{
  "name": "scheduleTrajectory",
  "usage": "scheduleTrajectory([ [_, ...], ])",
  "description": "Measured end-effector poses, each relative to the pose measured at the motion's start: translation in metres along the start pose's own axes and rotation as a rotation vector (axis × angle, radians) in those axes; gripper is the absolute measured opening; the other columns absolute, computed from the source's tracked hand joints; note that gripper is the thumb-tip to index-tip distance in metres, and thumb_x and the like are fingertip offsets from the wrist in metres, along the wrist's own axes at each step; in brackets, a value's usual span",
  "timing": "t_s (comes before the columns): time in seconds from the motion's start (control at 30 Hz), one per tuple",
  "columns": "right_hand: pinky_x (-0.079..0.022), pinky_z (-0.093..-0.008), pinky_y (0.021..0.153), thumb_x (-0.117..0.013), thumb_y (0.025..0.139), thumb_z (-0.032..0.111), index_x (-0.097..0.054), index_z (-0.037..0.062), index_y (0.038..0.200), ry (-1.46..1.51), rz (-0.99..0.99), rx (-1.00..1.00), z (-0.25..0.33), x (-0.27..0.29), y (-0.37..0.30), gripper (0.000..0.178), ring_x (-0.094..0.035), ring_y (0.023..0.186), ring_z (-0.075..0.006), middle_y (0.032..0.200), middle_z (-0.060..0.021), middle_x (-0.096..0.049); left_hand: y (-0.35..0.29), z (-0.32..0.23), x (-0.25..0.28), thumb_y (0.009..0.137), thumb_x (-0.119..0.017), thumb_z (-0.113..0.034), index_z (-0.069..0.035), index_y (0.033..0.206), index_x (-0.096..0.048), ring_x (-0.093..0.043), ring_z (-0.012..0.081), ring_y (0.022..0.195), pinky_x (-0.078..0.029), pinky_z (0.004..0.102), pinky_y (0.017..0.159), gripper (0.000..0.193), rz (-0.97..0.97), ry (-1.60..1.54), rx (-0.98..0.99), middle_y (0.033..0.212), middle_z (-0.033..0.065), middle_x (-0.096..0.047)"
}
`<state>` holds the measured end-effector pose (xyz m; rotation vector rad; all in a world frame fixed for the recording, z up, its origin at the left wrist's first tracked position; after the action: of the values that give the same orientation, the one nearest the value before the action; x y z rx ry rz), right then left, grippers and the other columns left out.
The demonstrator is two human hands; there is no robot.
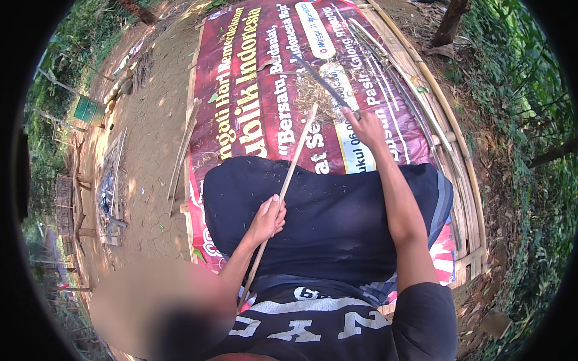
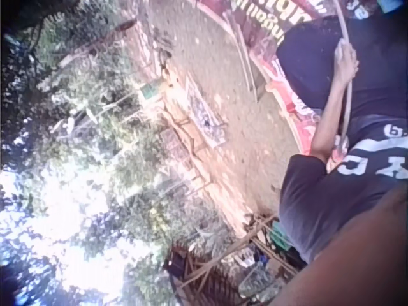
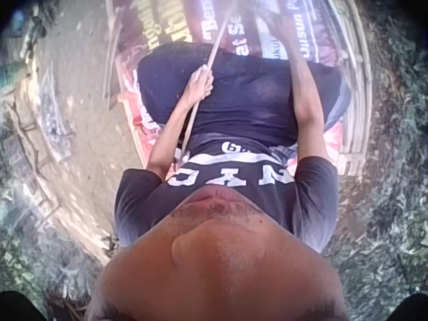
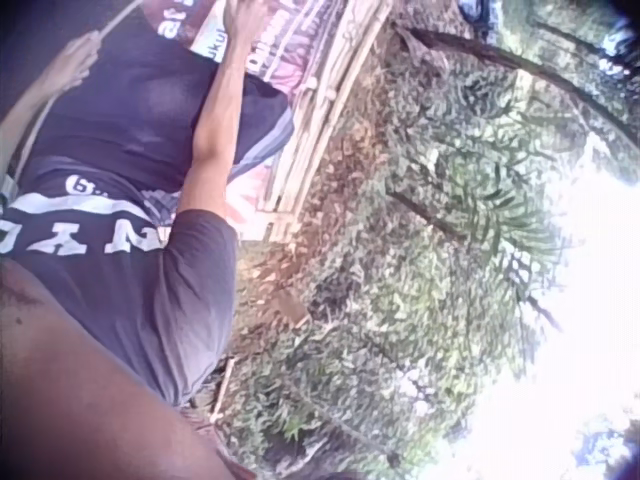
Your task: The person sits cross-legged on a tarp and uses a machete to shave and split thin bamboo strips. They hold the bamboo with one hand and repeatedly draw the blade along the strip to remove the outer layer and split it into thinner pieces.
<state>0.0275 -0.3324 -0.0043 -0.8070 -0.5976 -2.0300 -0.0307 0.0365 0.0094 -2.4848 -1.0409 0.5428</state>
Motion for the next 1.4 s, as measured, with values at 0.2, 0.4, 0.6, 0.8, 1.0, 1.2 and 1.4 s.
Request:
scheduleTrajectory([
  [0.2,-0.037,-0.0472,0.053,-0.054,0.096,0.058,-0.064,-0.0051,0.070,0.178,-0.040,0.061,0.015,0.013,-0.025,0.069,-0.045,0.047,-0.0318,0.052,-0.0194,-0.052,0.035,-0.033,0.000,0.110,-0.028,-0.044,-0.010,0.088,-0.041,-0.030,0.0045,0.041,-0.027,0.0226,0.035,0.042,-0.025,0.000,-0.084,0.059,-0.0044,-0.033],
  [0.4,-0.048,-0.0482,0.055,-0.057,0.089,0.065,-0.072,0.0048,0.076,0.000,0.156,0.378,0.073,-0.023,-0.059,0.063,-0.060,0.052,-0.0394,0.049,-0.0178,-0.053,0.104,-0.076,-0.008,0.109,-0.031,-0.045,-0.010,0.090,-0.039,-0.028,0.0063,0.037,-0.026,0.0236,0.033,0.041,-0.043,0.023,-0.181,0.055,-0.0031,-0.031],
  [0.6,-0.048,-0.0485,0.054,-0.058,0.088,0.066,-0.072,0.0059,0.075,-0.088,0.144,0.443,0.067,-0.027,-0.059,0.064,-0.060,0.052,-0.0392,0.049,-0.0180,-0.054,0.093,-0.060,-0.004,0.108,-0.032,-0.049,-0.011,0.089,-0.041,-0.029,0.0055,0.039,-0.026,0.0245,0.033,0.043,-0.016,0.024,-0.094,0.056,-0.0038,-0.031],
  [0.8,-0.049,-0.0486,0.055,-0.054,0.090,0.068,-0.070,0.0018,0.073,-0.040,0.148,0.186,0.050,-0.017,-0.032,0.071,-0.062,0.055,-0.0394,0.052,-0.0202,-0.057,0.039,-0.027,-0.005,0.109,-0.031,-0.045,-0.012,0.086,-0.040,-0.028,0.0045,0.040,-0.025,0.0224,0.034,0.041,-0.012,0.057,-0.040,0.057,-0.0044,-0.031],
  [1.0,-0.048,-0.0492,0.056,-0.054,0.090,0.066,-0.073,0.0065,0.077,-0.065,0.225,0.388,0.079,-0.038,-0.065,0.063,-0.061,0.054,-0.0389,0.051,-0.0181,-0.055,0.082,-0.064,0.008,0.109,-0.033,-0.045,-0.012,0.089,-0.040,-0.028,0.0054,0.039,-0.024,0.0225,0.034,0.039,-0.018,-0.004,-0.183,0.057,-0.0038,-0.032],
  [1.2,-0.048,-0.0481,0.055,-0.056,0.087,0.069,-0.075,0.0073,0.079,-0.050,0.195,0.432,0.065,-0.035,-0.060,0.065,-0.060,0.051,-0.0376,0.048,-0.0163,-0.053,0.090,-0.070,-0.002,0.108,-0.033,-0.051,-0.012,0.084,-0.038,-0.030,0.0053,0.040,-0.025,0.0243,0.034,0.046,-0.005,0.053,-0.170,0.056,-0.0043,-0.031],
  [1.4,-0.048,-0.0478,0.054,-0.055,0.087,0.071,-0.075,0.0050,0.078,-0.088,0.174,0.411,0.060,-0.041,-0.047,0.069,-0.060,0.052,-0.0380,0.047,-0.0165,-0.054,0.034,-0.033,0.009,0.109,-0.032,-0.046,-0.014,0.085,-0.039,-0.025,0.0044,0.038,-0.022,0.0222,0.034,0.041,-0.073,-0.009,-0.069,0.055,-0.0044,-0.029],
])
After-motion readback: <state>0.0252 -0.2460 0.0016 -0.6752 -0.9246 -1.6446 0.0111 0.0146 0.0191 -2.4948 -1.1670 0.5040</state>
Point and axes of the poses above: each hand's wrist, its own y-axis towards the middle knuckle, its own x-axis out of the back of the hand, z = x × y, the point moved 6 cm from there along y, towards the middle knuckle
